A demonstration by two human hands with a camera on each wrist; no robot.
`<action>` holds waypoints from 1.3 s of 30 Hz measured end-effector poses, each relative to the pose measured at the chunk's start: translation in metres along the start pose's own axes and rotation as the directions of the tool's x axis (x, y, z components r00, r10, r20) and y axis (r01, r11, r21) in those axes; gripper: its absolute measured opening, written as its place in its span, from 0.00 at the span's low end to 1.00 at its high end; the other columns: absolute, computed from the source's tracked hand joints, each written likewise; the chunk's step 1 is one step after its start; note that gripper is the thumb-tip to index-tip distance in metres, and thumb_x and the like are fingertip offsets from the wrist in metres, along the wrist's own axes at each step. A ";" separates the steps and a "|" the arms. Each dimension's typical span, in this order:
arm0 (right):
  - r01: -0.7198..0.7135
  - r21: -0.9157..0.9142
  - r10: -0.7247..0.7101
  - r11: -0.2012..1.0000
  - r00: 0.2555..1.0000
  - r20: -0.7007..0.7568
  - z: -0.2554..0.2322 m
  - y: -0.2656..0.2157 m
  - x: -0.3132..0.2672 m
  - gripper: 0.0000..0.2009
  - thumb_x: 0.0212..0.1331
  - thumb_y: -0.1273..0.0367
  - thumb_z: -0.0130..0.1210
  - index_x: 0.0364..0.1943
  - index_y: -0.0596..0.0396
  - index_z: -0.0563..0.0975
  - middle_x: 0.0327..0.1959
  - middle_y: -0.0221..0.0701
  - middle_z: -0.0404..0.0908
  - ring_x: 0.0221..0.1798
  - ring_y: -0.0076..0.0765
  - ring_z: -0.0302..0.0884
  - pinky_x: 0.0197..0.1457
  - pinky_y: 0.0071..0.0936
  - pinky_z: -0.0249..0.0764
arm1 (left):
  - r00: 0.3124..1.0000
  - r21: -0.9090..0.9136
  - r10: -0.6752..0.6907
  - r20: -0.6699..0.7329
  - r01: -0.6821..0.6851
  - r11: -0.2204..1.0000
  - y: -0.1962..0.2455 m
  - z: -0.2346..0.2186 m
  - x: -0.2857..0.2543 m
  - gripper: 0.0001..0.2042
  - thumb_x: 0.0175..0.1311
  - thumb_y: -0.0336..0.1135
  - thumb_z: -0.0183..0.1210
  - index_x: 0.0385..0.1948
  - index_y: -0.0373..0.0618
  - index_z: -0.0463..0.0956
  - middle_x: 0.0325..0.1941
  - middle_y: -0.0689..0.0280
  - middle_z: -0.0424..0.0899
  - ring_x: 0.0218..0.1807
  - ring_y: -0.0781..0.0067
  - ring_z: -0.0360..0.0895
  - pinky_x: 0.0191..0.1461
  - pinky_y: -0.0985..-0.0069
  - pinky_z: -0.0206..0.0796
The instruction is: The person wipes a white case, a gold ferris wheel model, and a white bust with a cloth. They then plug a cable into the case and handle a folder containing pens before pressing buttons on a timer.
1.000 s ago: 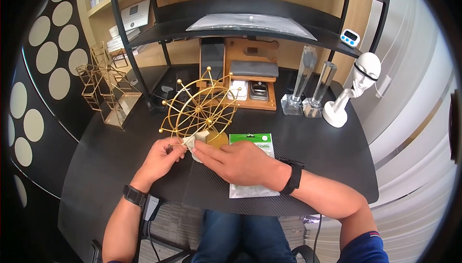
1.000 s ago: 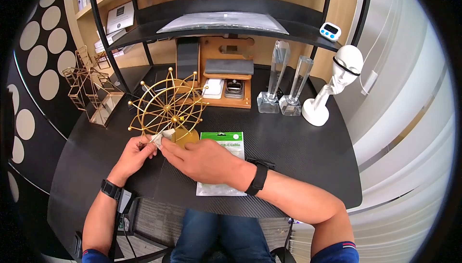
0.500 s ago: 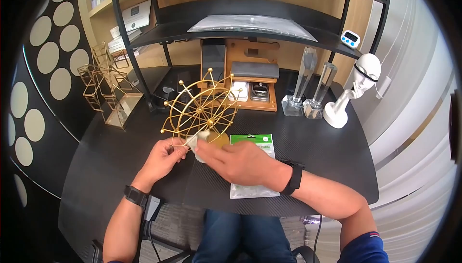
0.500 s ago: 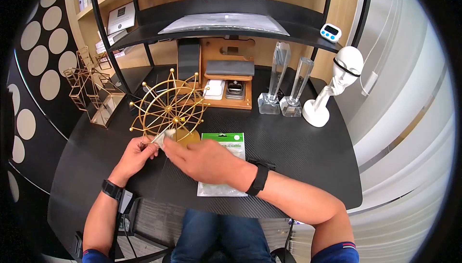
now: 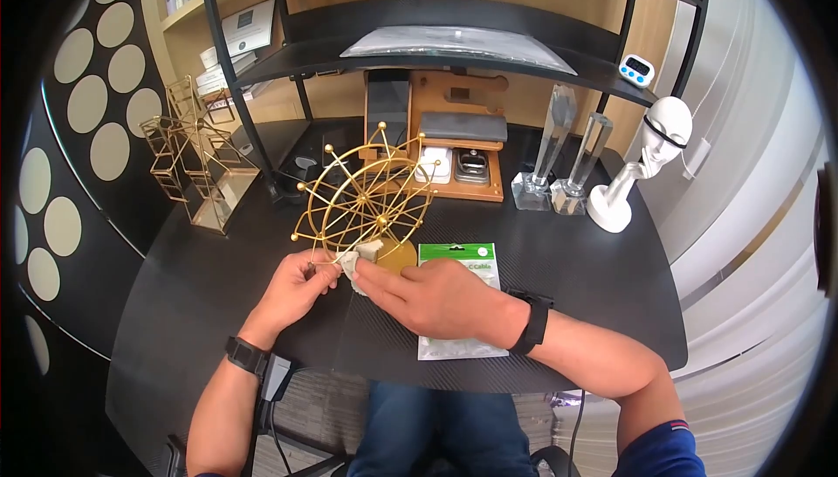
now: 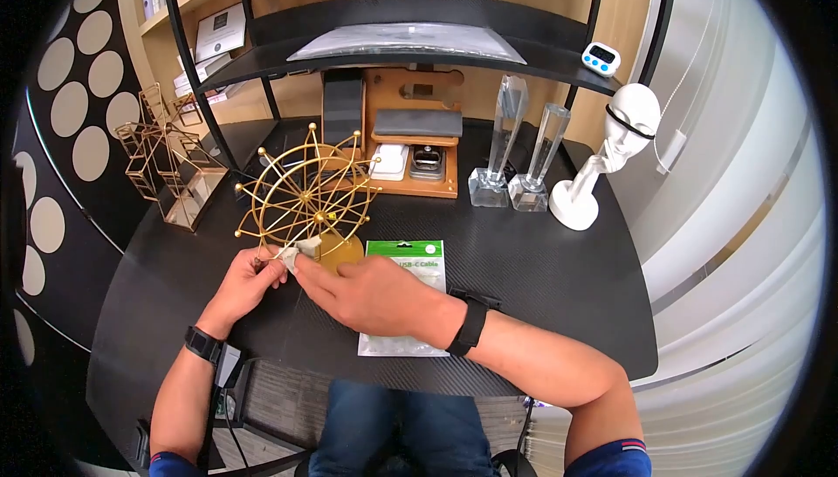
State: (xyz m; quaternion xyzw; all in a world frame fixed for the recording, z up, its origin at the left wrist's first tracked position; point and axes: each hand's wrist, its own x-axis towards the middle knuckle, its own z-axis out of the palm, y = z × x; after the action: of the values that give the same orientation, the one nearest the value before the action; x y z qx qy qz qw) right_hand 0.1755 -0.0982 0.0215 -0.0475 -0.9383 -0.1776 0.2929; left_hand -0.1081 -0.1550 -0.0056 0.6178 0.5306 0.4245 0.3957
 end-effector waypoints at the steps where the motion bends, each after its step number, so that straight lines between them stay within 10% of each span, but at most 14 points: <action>1: 0.010 0.003 -0.010 1.000 0.999 -0.045 -0.002 0.001 0.000 0.28 0.54 0.71 0.64 0.63 0.55 0.81 0.68 0.34 0.81 0.29 0.22 0.80 0.29 0.22 0.77 | 1.000 -0.002 -0.006 0.003 0.006 1.000 -0.001 0.001 -0.001 0.10 0.79 0.38 0.62 0.41 0.41 0.84 0.31 0.75 0.83 0.34 0.86 0.74 0.41 0.82 0.69; 39: -0.181 0.021 0.182 0.983 0.977 -0.113 -0.002 0.005 0.006 0.33 0.53 0.72 0.65 0.69 0.55 0.77 0.76 0.35 0.76 0.34 0.25 0.86 0.35 0.22 0.81 | 1.000 -0.015 -0.006 0.003 0.006 1.000 0.003 0.001 0.000 0.12 0.79 0.40 0.62 0.40 0.40 0.84 0.32 0.75 0.82 0.34 0.87 0.73 0.40 0.82 0.68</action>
State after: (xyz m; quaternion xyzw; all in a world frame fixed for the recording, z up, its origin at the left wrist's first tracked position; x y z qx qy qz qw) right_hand 0.1730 -0.0941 0.0279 -0.1213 -0.9126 -0.1477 0.3615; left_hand -0.1065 -0.1557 -0.0036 0.6139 0.5285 0.4265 0.4024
